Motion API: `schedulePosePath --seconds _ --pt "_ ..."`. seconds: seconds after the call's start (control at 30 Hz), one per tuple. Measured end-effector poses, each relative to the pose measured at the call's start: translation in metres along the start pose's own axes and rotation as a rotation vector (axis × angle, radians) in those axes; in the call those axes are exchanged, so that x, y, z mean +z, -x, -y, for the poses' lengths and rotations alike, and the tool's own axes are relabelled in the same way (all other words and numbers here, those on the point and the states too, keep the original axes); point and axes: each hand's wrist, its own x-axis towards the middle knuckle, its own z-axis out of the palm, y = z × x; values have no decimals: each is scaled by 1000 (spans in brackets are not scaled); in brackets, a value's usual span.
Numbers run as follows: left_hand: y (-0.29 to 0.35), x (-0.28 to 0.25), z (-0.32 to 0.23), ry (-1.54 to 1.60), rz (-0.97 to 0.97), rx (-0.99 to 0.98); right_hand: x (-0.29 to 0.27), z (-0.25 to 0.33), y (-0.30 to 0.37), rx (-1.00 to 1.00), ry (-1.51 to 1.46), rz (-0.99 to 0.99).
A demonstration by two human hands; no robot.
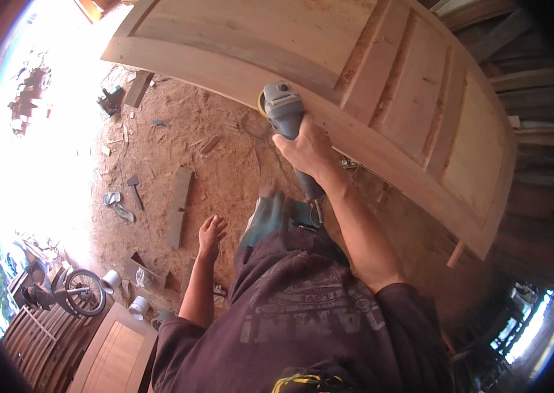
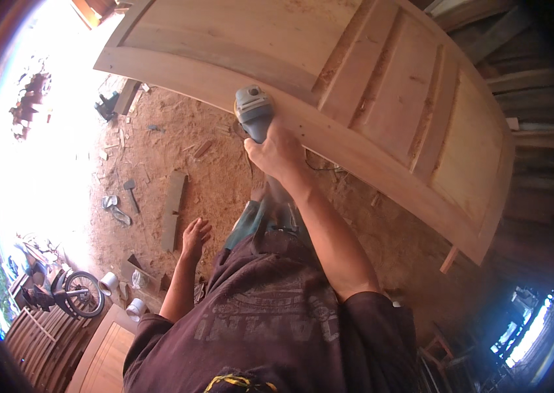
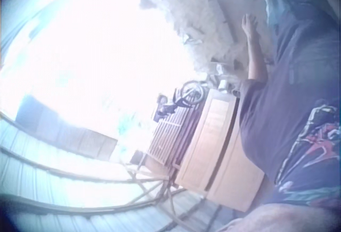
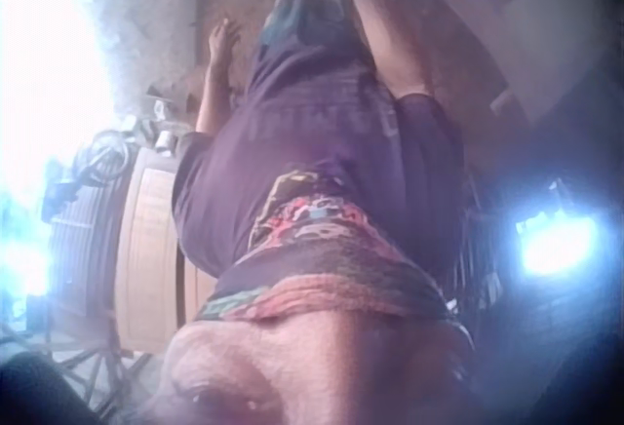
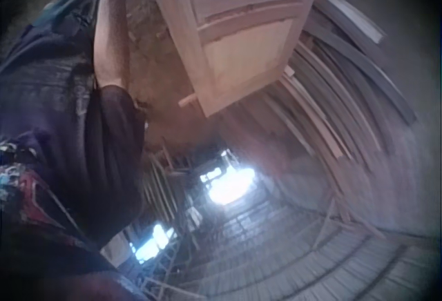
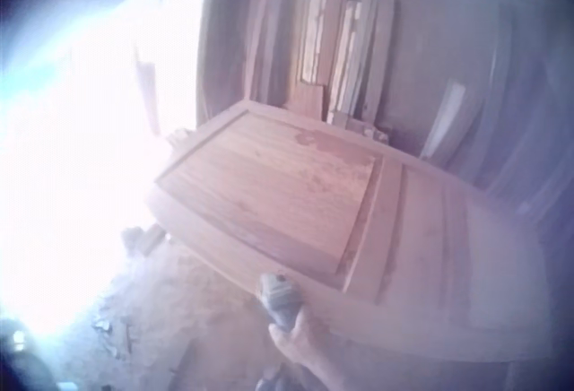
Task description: The person uses an orbital sander to smooth the surface of a large wooden door panel. They move the sander across the flat areas and along the raised edges, holding the power cord with the other hand to keep it clear of the work area.
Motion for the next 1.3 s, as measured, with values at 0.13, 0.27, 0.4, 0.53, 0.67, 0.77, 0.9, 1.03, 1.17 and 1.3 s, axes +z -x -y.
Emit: schedulePosePath --seconds 0.13,0.27,0.4,0.53,0.67,0.77,0.9,1.03,1.17,1.3 --pt "-7 3 -12 -38 7 13 -19 -27 25 43 -6 -83" --pt "-36 33 -49 -104 78 79 -45 -58 58 109 -67 -176" --pt "-47 103 -127 -141 204 265 -70 -82 89 231 -36 -220" --pt "-37 190 -199 -56 280 369 -92 -112 115 293 -85 -253" --pt "-23 252 -237 -45 327 388 -111 -141 141 375 -115 -299" --pt "-39 262 -231 -50 232 416 -130 -160 159 439 -145 -317" --pt "-40 269 -231 -37 160 425 -145 -210 187 448 -178 -424" --pt "-38 264 -230 -65 145 440 -168 -256 215 564 -110 -504" --pt "-44 263 -232 -90 103 427 -202 -296 244 655 -141 -496" --pt "-50 256 -235 -145 90 419 -232 -342 271 717 -245 -497"
